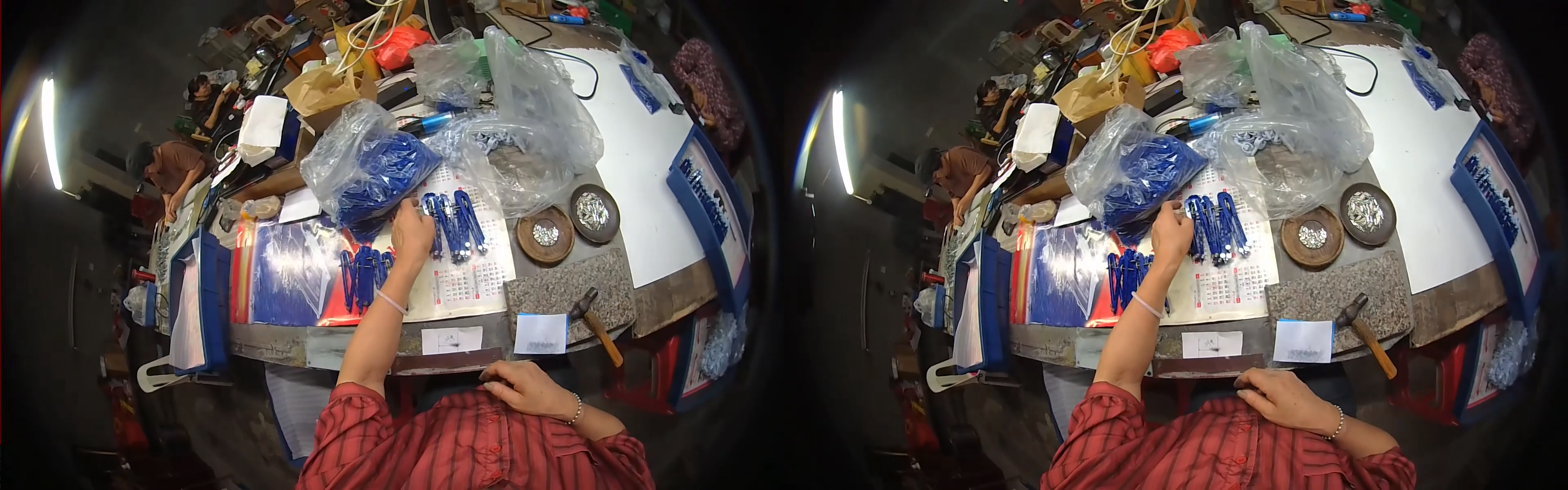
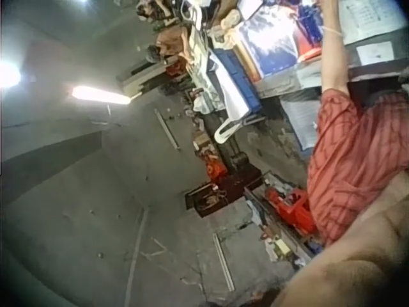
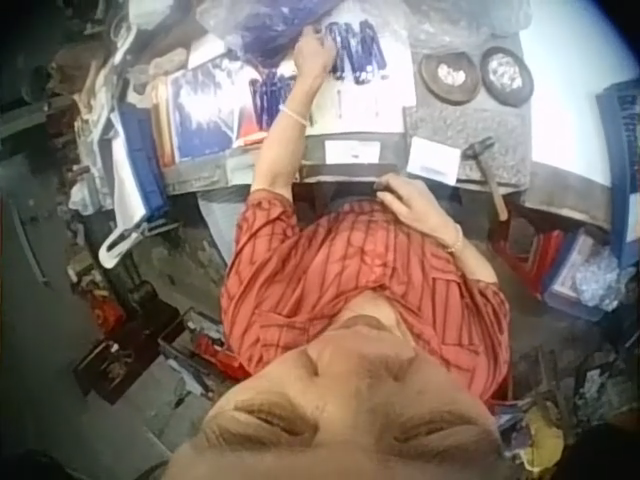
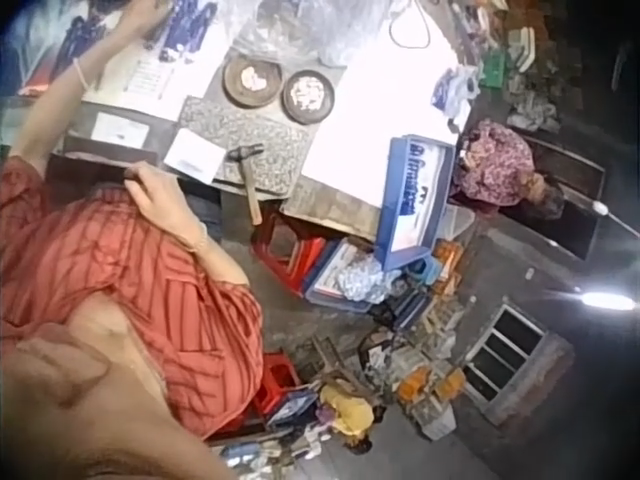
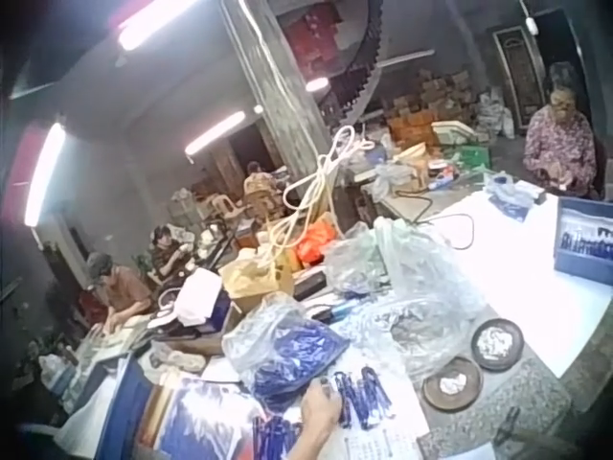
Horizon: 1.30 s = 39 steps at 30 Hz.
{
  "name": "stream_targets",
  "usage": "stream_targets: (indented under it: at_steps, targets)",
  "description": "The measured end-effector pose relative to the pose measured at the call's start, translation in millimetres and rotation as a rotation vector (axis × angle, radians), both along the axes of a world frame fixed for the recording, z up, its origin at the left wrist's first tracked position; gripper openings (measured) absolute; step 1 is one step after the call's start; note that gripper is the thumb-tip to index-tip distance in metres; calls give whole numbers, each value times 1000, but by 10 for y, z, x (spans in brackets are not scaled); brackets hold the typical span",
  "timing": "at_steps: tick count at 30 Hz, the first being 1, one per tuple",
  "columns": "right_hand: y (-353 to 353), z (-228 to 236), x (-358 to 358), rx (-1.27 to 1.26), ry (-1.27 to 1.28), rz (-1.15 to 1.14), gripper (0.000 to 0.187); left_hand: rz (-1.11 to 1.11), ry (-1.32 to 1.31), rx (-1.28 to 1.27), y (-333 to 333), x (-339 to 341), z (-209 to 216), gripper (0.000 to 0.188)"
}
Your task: Assembling small metal pins into blue plastic frames using a hammer on a stone block.
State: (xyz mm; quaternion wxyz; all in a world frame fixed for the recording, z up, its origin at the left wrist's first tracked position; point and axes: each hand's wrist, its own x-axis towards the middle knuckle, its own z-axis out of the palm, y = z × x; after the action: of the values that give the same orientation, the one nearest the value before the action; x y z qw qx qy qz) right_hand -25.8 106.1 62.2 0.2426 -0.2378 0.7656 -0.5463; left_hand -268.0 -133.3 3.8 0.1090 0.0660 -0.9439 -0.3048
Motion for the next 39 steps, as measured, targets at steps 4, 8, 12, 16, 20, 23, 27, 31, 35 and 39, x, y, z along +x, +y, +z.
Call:
stream_targets:
  at_steps: [4, 8, 12, 16, 20, 23, 27, 31, 35, 39]
  targets:
    - [-31, 20, -7, 39, 10, 8, 21, -57, 28, 6, 177, 96, 78, 38]
    - [-61, 50, -7, 45, 41, 38, 20, -52, -99, -90, 386, 141, 178, 54]
    - [-49, 82, 7, 50, 37, 32, 20, -5, -188, 4, 412, 63, 175, 63]
    - [-12, 87, 41, 40, 37, 25, 20, 19, -140, 113, 315, 24, 29, 72]
    - [4, 49, 76, 28, 32, 18, 21, 24, -118, 299, 228, 8, -162, 58]
    - [-1, 13, 99, 37, 55, 27, 22, -5, -73, 425, 207, 40, -244, 35]
    - [23, 18, 111, 30, 103, 16, 22, -9, -95, 657, 195, 245, -65, 25]
    - [89, 73, 74, -114, 119, -255, 19, -143, -158, 925, 234, 817, 426, 17]
    - [63, 75, -29, -201, -14, -554, 27, -258, -269, 1121, 470, 1631, 814, 14]
    - [21, 24, -93, -247, -5, -438, 34, -337, -458, 1241, 707, 2132, 906, 18]
